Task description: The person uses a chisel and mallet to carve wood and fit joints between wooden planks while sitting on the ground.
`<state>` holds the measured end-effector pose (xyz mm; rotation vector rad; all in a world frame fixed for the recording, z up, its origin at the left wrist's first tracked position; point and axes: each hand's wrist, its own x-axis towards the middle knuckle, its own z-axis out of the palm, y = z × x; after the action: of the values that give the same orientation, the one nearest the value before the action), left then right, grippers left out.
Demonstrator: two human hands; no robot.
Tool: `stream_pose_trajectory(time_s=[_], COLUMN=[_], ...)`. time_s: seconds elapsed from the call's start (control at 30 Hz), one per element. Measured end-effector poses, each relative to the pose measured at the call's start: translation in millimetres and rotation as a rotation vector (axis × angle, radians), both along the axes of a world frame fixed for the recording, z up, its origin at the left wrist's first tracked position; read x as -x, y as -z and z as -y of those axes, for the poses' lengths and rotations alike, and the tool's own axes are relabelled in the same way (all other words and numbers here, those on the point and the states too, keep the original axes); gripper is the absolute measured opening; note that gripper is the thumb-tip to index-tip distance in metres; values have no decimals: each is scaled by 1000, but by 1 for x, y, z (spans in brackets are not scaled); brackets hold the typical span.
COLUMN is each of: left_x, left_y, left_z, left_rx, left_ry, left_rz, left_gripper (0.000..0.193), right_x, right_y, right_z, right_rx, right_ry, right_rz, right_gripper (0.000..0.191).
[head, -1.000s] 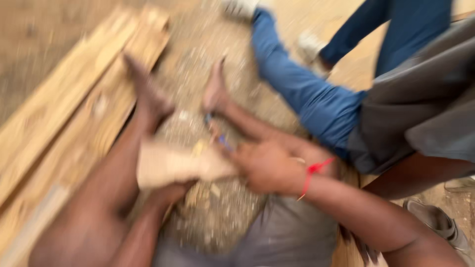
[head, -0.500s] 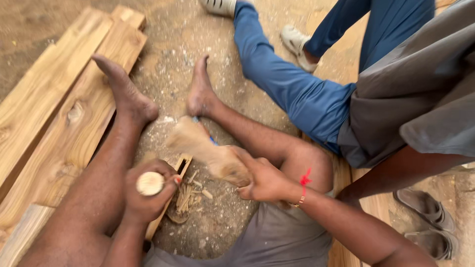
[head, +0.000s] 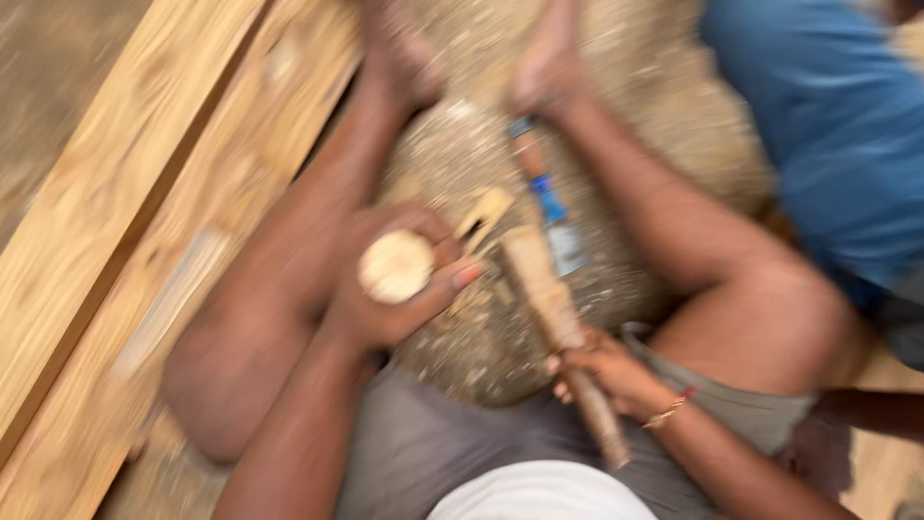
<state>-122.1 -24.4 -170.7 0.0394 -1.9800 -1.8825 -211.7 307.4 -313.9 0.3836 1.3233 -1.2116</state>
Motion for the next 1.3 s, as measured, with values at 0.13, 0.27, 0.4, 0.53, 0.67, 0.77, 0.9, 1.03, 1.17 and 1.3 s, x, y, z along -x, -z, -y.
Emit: stream_pose_trajectory(time_s=[0.13,0.27,0.4,0.53,0.67,0.77,0.9,1.03,1.17,1.3], left_x=[6,4,9,19,28,29,28,26,26,26], left_y=[9,10,8,8,15,21,24,27,32,33], left_z=[5,9,14,18,17,17,17,17,17,17], left_rx=[-38,-207,-131,-52,-25,13,-1,-26,-24,-60], left_ry=[-4,43,45,51,54,55,75,73,69,83], left_rz=[34,6,11,50,69,99,119,75,25,45], left_gripper=[26,25,31,31,31,33,32,26,22,21], right_x=[4,4,6,10,13,13,13,12,11,11], right_y=[2,-5,-8,-6,-4,-3,-4,-3,-1,0], right_z=[10,21,27,29,32,34,33,32,30,28], right_rx=[-95,-132,-186,-204,-207,-227,-228,-224,-226,-222], right_ry=[-119,-150,-124,-130,-149,-158,-169,-166,-169,-188], right_rz=[-69,-91,-65,-38,-22,-14,-7,-11,-22,-48], right_gripper=[60,70,78,80,79,78,77,75,77,79])
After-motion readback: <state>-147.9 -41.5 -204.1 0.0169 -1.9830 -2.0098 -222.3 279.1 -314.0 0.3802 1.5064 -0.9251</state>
